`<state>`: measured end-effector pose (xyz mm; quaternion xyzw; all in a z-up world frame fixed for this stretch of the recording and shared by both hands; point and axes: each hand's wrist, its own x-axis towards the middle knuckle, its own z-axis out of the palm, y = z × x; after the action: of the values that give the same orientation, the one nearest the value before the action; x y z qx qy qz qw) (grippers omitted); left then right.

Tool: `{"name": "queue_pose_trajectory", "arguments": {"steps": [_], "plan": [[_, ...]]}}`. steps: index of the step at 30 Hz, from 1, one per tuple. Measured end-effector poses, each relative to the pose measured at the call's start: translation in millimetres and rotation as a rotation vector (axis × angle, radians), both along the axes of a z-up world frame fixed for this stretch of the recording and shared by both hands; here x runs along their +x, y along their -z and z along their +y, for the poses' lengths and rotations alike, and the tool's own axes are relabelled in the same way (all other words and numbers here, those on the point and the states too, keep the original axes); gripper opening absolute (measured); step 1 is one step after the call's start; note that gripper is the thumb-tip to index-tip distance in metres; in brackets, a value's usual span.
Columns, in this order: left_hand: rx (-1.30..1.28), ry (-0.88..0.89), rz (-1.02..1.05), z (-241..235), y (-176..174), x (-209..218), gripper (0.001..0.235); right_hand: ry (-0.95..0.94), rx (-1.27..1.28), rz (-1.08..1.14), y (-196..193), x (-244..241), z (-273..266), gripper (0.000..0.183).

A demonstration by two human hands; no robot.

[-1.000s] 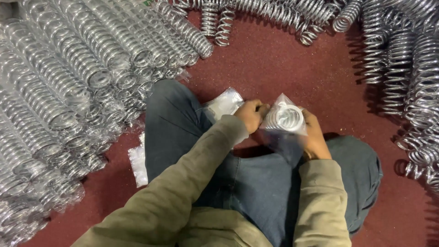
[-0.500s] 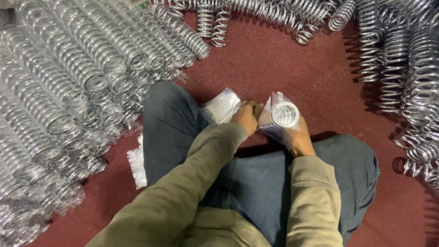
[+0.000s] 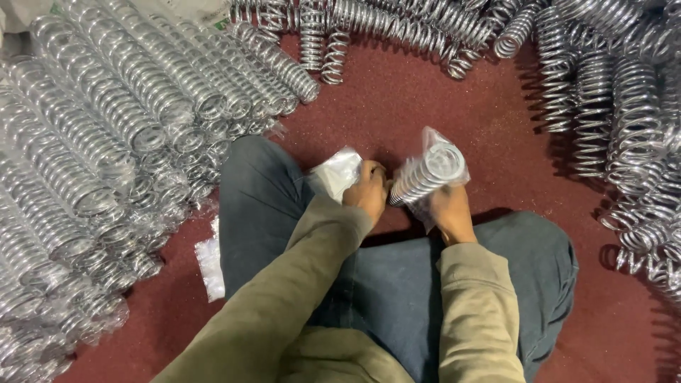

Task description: Bagging individual metal springs into small plastic bags while sitting on the floor.

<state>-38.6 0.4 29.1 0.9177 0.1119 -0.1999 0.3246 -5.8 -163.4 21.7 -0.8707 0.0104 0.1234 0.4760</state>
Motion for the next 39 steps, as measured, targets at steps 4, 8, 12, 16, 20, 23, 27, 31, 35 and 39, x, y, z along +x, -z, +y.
{"name": "queue_pose_trajectory", "arguments": {"steps": [4,8,12,16,20,23,27,31,35,39], "plan": [[-0.156,-0.136,-0.071,-5.8,35.1,-0.7,0.023,0.053,-0.038,0.011,14.9,-10.9,-3.4,0.055],[-0.583,-0.492,-0.004,-11.9,15.9,-6.9,0.036,0.015,-0.11,-0.081,40.2,2.3,-16.1,0.048],[-0.755,-0.638,-0.125,-21.8,25.9,-18.8,0.022,0.063,-0.248,-0.097,50.3,10.0,-21.1,0.029],[-0.694,-0.677,-0.153,-25.6,44.8,-15.8,0.023,0.095,-0.276,-0.077,-20.7,-10.1,0.7,0.039],[-0.778,-0.745,-0.047,-34.4,35.1,-20.7,0.044,0.013,-0.182,-0.307,-51.0,-32.7,14.2,0.056],[-0.792,-0.749,-0.022,-38.5,70.6,-17.2,0.046,-0.032,-0.018,-0.53,-76.1,-50.2,20.3,0.082],[-0.87,-0.763,-0.067,-41.0,82.0,-16.8,0.028,-0.093,0.041,-0.802,-108.9,-62.4,24.2,0.083],[-0.875,-0.757,-0.057,-39.9,84.2,-17.2,0.025,-0.085,0.137,-0.876,-134.0,-59.3,19.2,0.022],[-0.808,-0.771,-0.033,-37.1,38.6,-20.0,0.03,0.107,0.297,-0.926,-152.2,-53.7,14.1,0.01],[-0.594,-0.828,-0.007,-37.5,38.8,-17.9,0.034,0.232,0.341,-0.95,-157.8,-54.9,8.2,0.016]]}}
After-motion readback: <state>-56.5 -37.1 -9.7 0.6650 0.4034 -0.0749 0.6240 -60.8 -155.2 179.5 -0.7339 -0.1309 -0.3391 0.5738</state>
